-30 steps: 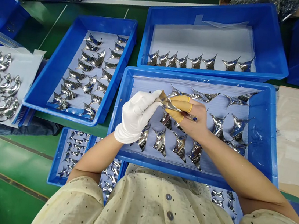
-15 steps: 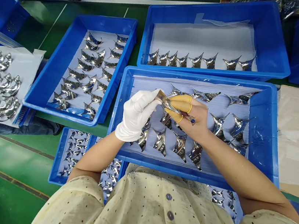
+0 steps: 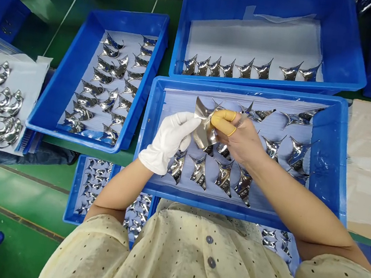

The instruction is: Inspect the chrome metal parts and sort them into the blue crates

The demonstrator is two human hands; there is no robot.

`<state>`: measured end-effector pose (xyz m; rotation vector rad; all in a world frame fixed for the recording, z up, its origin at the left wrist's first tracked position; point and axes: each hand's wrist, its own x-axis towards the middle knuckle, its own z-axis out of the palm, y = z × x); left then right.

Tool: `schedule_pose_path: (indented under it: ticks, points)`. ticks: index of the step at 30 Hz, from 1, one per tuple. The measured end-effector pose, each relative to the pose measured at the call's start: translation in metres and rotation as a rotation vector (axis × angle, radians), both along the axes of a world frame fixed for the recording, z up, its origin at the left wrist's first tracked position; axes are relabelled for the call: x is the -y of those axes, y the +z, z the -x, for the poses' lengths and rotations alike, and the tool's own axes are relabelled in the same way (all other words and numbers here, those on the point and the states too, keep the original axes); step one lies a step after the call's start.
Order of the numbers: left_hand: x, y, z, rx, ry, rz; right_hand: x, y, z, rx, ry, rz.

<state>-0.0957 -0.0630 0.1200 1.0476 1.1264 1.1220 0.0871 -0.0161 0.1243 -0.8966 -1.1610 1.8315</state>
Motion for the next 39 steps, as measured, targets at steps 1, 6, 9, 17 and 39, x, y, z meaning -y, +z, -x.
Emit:
schedule_pose_path:
  ticks: [1,6,9,17,39]
  points:
    - [-0.001,-0.002,0.001,0.021,0.006,0.003,0.000,-0.001,-0.001,-0.004,0.004,-0.018]
    - [-0.009,-0.011,0.003,0.033,0.038,-0.103,0.002,-0.002,-0.004,-0.024,0.088,-0.088]
    - [-0.009,-0.011,0.004,-0.006,0.048,-0.119,0.003,-0.002,-0.003,-0.023,0.119,-0.067]
    - [-0.008,-0.006,0.005,-0.090,0.078,-0.132,0.000,-0.008,-0.003,0.149,0.039,-0.181]
    - [-0.018,-0.004,0.018,0.016,0.293,-0.284,-0.011,-0.020,-0.010,0.616,-0.100,-0.418]
